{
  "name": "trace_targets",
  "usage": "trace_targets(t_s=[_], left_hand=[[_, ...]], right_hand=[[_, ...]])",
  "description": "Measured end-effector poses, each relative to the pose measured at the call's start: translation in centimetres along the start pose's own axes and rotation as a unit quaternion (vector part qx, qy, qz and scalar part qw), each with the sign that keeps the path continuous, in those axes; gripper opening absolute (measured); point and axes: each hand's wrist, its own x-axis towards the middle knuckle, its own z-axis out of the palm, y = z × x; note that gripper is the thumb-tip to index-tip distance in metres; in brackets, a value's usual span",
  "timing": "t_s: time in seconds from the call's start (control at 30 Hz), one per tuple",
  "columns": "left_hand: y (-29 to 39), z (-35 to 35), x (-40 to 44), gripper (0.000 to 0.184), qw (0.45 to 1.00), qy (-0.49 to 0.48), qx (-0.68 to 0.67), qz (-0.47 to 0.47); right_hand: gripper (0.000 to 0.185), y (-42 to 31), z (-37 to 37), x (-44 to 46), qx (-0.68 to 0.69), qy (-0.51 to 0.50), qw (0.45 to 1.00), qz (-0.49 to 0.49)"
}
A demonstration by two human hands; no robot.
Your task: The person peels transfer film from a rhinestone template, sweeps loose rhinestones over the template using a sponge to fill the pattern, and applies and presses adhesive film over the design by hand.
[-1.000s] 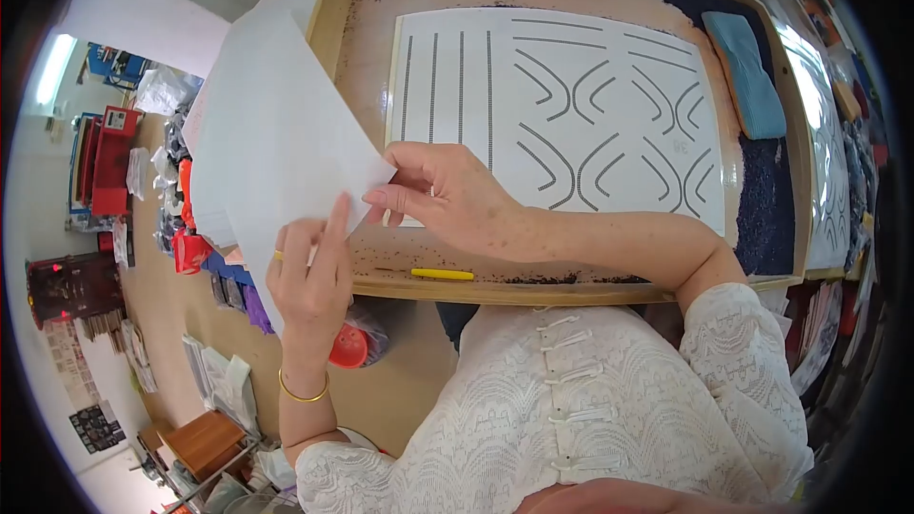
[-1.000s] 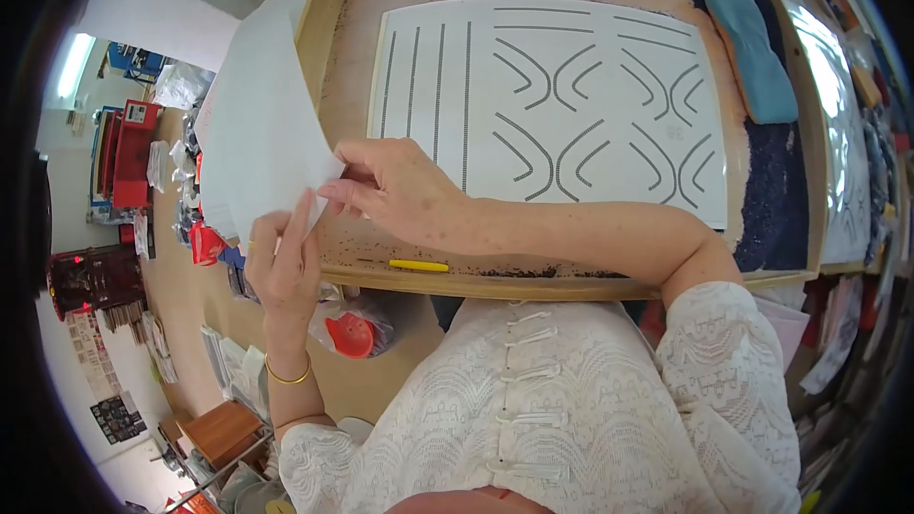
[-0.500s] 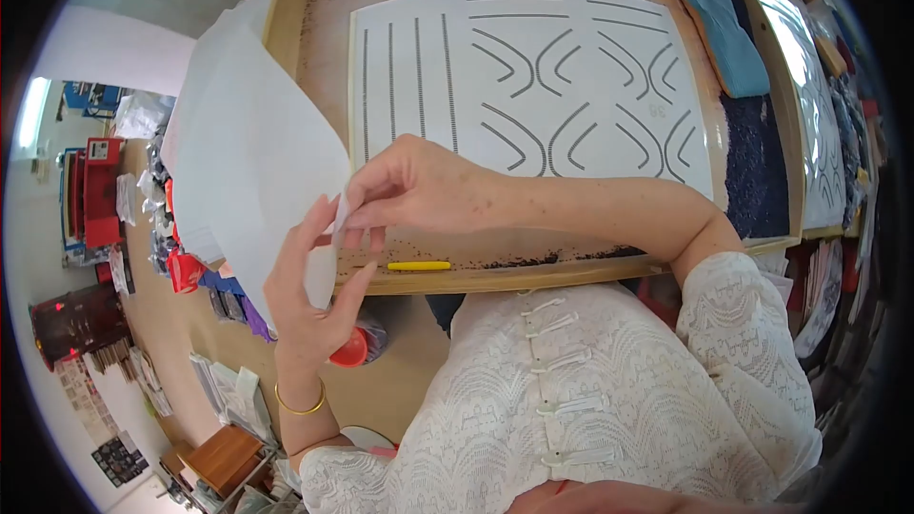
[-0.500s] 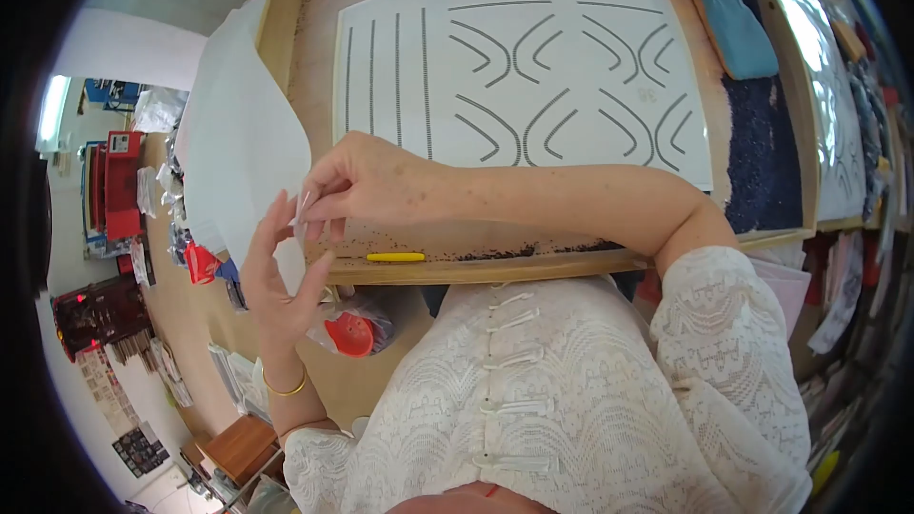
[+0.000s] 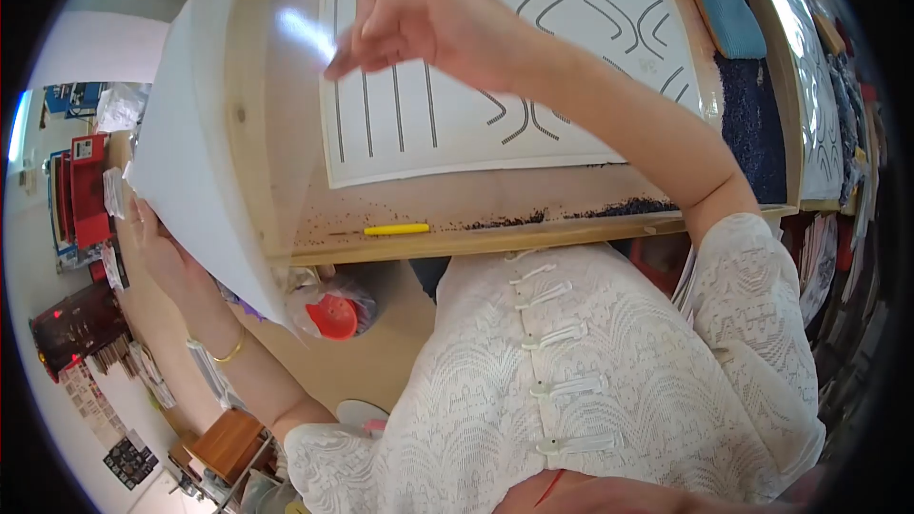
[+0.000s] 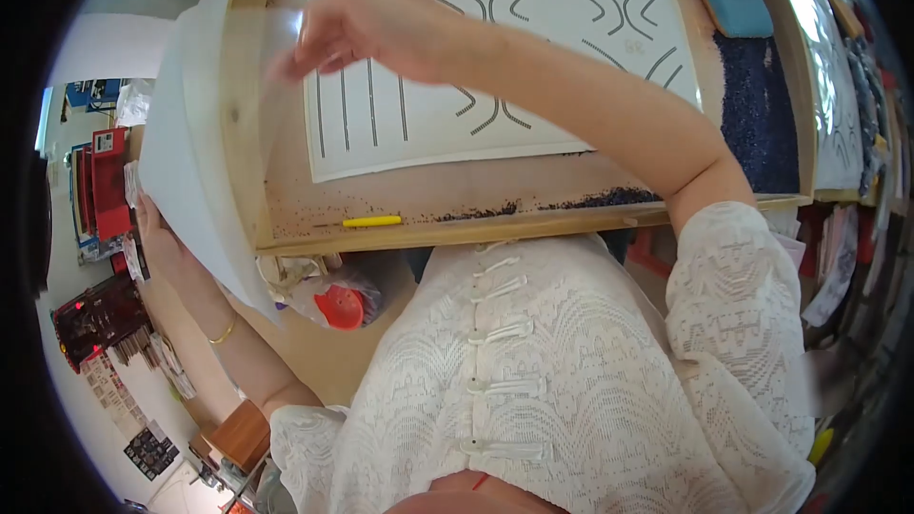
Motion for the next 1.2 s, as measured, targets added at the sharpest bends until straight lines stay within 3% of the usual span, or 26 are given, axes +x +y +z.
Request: trace_targets(t_s=[0.1, 0.17, 0.2, 0.27, 0.37, 0.47, 0.5, 0.6, 0.63, 0.7, 0.73, 0.83, 0.9, 0.97, 1.0, 1.1, 1.2], left_hand=[[-0.3, 0.2, 0.9, 0.037, 0.999, -0.044, 0.005, 0.020], [0.7, 2.0, -0.1, 0.045, 0.994, -0.110, 0.000, -0.007], [0.9, 3.3, -1.2, 0.047, 0.991, -0.128, 0.038, 0.021], [1.0, 6.1, -3.6, 0.051, 0.977, -0.162, 0.116, 0.077], [1.4, 7.6, -4.7, 0.054, 0.960, -0.231, 0.145, 0.070], [1.3, 9.2, -5.3, 0.058, 0.985, -0.157, 0.055, 0.046], [1.8, 10.6, -6.3, 0.065, 0.983, -0.172, 0.029, 0.050], [2.6, 12.5, -8.3, 0.071, 0.960, -0.197, 0.175, 0.099], [2.7, 13.2, -8.8, 0.073, 0.951, -0.210, 0.197, 0.115], [2.5, 14.4, -8.7, 0.077, 0.946, -0.246, 0.166, 0.132], [2.4, 14.7, -8.4, 0.078, 0.944, -0.259, 0.150, 0.138], [3.1, 13.2, -6.7, 0.078, 0.952, -0.262, 0.104, 0.116], [5.3, 10.6, -4.4, 0.078, 0.957, -0.268, 0.080, 0.074], [6.7, 6.3, -1.5, 0.079, 0.947, -0.317, 0.041, 0.019], [7.0, 4.6, -0.5, 0.080, 0.940, -0.341, 0.025, -0.007], [7.5, 2.2, 1.7, 0.082, 0.916, -0.399, 0.010, 0.033], [8.4, 2.9, 1.9, 0.082, 0.947, -0.258, 0.153, 0.112]], right_hand=[[0.032, -1.1, 1.0, 0.6, 0.003, 0.018, 1.000, -0.003], [0.029, -1.8, 0.8, 1.1, 0.066, -0.012, 0.998, -0.005], [0.029, -1.9, 0.6, 1.5, 0.097, -0.030, 0.995, -0.006], [0.031, -2.1, -0.1, 1.8, 0.097, -0.024, 0.995, -0.016], [0.031, -2.7, -1.1, 2.0, 0.088, -0.020, 0.996, -0.026], [0.028, -2.9, -1.0, 1.6, 0.109, 0.019, 0.993, -0.048], [0.027, -2.7, -0.6, 1.4, 0.121, 0.040, 0.990, -0.056], [0.035, 0.2, 0.9, 1.3, 0.077, 0.032, 0.995, -0.058], [0.030, 0.2, 2.5, 0.7, 0.032, 0.029, 0.999, -0.011], [0.022, 0.1, 5.8, -1.0, -0.050, 0.026, 0.995, 0.084], [0.023, 0.1, 5.6, -0.9, -0.058, 0.024, 0.997, 0.047], [0.023, -0.7, 4.2, -0.6, -0.070, 0.021, 0.997, -0.022], [0.021, -2.8, 0.5, -1.0, -0.046, 0.003, 0.996, 0.072], [0.023, -5.9, -4.7, -1.6, -0.065, -0.022, 0.993, 0.092], [0.027, -6.9, -7.2, -2.2, -0.090, -0.037, 0.993, 0.070], [0.032, -9.6, -9.4, -3.2, -0.179, 0.055, 0.982, 0.026], [0.028, -10.1, -5.3, -3.2, -0.233, 0.137, 0.947, -0.171]])
